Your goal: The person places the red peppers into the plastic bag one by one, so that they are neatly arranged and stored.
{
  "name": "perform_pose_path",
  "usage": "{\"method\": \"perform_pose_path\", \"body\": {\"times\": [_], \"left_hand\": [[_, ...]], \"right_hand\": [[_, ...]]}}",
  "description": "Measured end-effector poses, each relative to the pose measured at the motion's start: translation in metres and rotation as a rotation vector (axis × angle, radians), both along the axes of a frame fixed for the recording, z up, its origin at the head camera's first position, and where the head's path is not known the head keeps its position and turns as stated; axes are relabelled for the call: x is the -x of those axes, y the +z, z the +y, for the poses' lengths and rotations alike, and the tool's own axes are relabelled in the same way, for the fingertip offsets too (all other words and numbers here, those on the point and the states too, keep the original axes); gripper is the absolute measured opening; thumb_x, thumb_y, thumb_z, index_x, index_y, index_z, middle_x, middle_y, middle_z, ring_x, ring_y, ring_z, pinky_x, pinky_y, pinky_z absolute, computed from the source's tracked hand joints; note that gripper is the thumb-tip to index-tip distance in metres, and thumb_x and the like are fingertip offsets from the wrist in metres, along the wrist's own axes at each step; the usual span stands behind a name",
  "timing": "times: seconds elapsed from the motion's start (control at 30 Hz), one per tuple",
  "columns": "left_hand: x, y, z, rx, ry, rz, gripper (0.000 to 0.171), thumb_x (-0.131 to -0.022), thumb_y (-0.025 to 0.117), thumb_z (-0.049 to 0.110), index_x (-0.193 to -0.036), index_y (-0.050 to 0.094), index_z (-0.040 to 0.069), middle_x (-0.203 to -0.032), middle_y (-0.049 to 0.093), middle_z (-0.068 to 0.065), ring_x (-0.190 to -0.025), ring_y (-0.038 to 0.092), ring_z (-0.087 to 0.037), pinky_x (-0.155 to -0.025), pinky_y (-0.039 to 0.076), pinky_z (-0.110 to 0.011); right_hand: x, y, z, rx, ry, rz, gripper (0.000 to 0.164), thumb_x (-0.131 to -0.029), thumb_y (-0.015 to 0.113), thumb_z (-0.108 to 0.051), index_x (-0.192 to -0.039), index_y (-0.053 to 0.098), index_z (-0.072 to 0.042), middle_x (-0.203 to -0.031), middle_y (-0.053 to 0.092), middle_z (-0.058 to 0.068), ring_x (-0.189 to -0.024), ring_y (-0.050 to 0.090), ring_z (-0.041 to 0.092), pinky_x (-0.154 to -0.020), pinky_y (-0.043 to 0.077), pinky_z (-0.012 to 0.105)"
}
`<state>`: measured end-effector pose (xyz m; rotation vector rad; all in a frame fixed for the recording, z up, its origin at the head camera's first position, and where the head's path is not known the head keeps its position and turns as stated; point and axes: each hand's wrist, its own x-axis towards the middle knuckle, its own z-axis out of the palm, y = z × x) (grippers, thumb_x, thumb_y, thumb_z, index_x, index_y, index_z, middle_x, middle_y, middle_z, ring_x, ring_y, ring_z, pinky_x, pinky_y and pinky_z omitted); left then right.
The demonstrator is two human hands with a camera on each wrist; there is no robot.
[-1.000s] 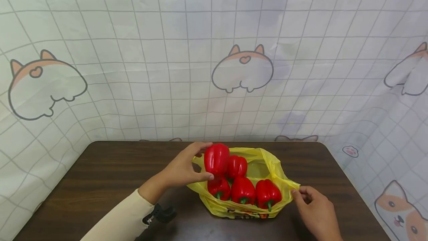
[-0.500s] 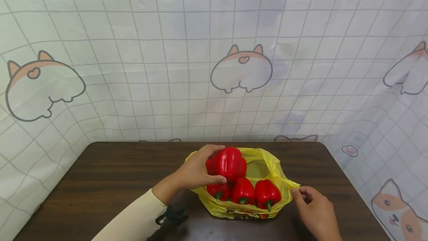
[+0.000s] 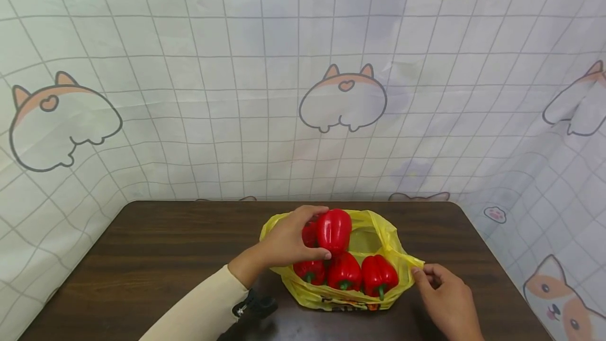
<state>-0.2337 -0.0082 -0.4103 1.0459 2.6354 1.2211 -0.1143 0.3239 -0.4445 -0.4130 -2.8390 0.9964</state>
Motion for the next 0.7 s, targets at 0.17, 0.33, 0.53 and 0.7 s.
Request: {"method": "perform_pose_path", "body": {"times": [0.17, 0.33, 0.53, 0.7], "left_hand": [[0.0, -0.001, 0.008, -0.021, -0.014, -0.027, 0.09, -0.076, 0.09, 0.038, -0.152, 0.042, 0.025, -0.142, 0.05, 0.004, -0.119, 0.057, -0.017, -0.08, 0.056, -0.024], [0.001, -0.001, 0.017, -0.001, -0.003, -0.025, 0.089, -0.077, 0.089, 0.04, -0.152, 0.043, 0.026, -0.143, 0.05, 0.004, -0.119, 0.056, -0.017, -0.079, 0.055, -0.024], [0.002, -0.002, 0.026, 0.018, 0.008, -0.017, 0.089, -0.077, 0.089, 0.042, -0.152, 0.043, 0.028, -0.142, 0.051, 0.006, -0.12, 0.055, -0.017, -0.078, 0.055, -0.025], [0.003, -0.002, 0.033, 0.026, 0.006, -0.012, 0.089, -0.077, 0.089, 0.042, -0.152, 0.043, 0.027, -0.141, 0.051, 0.005, -0.119, 0.055, -0.015, -0.079, 0.056, -0.025]], "right_hand": [[0.002, 0.001, 0.0, -0.003, 0.005, -0.005, 0.056, -0.104, 0.055, -0.049, -0.121, 0.067, 0.003, -0.091, 0.074, 0.002, -0.084, 0.068, 0.023, -0.063, 0.052, 0.036], [0.002, 0.001, 0.001, 0.001, 0.003, -0.016, 0.055, -0.104, 0.055, -0.048, -0.121, 0.068, 0.002, -0.091, 0.074, 0.002, -0.083, 0.068, 0.022, -0.064, 0.051, 0.036], [0.001, 0.002, 0.001, 0.004, 0.007, -0.023, 0.054, -0.104, 0.054, -0.049, -0.12, 0.068, 0.001, -0.092, 0.074, 0.003, -0.081, 0.067, 0.018, -0.064, 0.05, 0.035], [0.001, 0.002, 0.001, 0.008, 0.006, -0.026, 0.055, -0.104, 0.053, -0.05, -0.12, 0.068, 0.001, -0.092, 0.074, 0.003, -0.08, 0.066, 0.017, -0.065, 0.05, 0.035]]}}
